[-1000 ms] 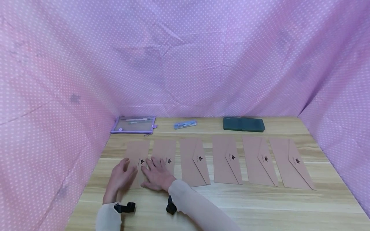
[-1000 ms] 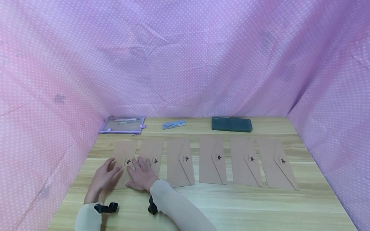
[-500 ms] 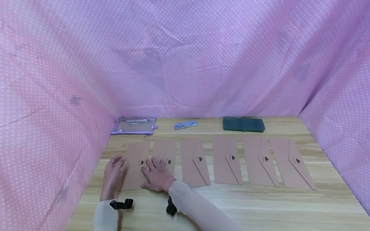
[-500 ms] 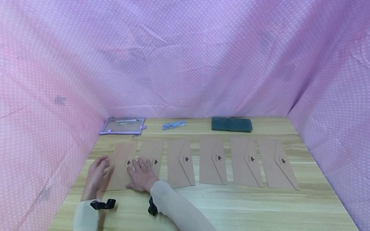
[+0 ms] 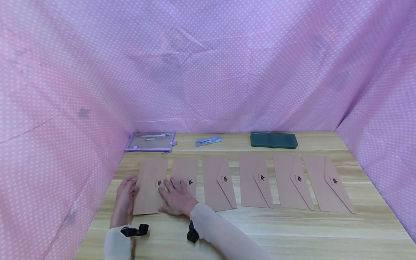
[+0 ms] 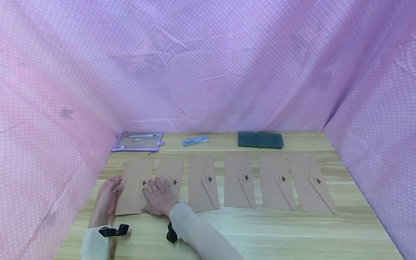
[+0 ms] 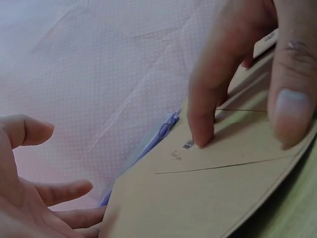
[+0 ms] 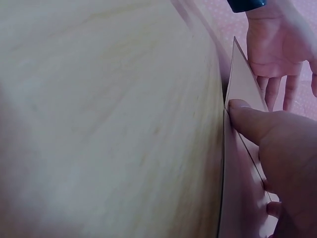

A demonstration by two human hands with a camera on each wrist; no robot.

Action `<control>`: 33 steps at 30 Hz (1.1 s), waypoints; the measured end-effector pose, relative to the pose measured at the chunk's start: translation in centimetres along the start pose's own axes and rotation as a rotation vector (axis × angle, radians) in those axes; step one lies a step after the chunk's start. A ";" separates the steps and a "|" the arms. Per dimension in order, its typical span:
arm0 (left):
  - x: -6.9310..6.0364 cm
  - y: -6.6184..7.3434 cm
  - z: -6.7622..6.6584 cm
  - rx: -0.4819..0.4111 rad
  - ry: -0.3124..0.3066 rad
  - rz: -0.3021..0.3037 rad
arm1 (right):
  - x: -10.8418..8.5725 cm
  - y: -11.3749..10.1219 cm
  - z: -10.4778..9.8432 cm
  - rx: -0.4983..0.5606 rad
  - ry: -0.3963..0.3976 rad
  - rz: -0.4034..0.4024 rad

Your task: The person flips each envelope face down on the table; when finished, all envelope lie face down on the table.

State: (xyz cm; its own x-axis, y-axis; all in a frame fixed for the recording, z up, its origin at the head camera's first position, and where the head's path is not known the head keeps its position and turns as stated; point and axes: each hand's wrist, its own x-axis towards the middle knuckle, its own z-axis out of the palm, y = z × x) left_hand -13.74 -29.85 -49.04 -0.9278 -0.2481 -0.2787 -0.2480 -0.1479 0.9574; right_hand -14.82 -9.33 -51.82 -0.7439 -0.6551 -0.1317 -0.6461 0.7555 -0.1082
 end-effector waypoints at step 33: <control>-1.4 1.8 -0.2 -0.132 -0.314 0.198 | 0.6 -0.4 -0.8 0.512 0.137 -0.152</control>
State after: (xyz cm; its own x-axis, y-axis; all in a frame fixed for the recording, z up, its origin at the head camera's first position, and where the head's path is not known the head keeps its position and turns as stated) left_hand -12.86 -29.95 -46.95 -0.9993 0.0178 -0.0334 -0.0369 -0.2538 0.9666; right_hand -15.15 -10.02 -51.12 -0.6866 -0.7254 0.0486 -0.6076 0.5358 -0.5863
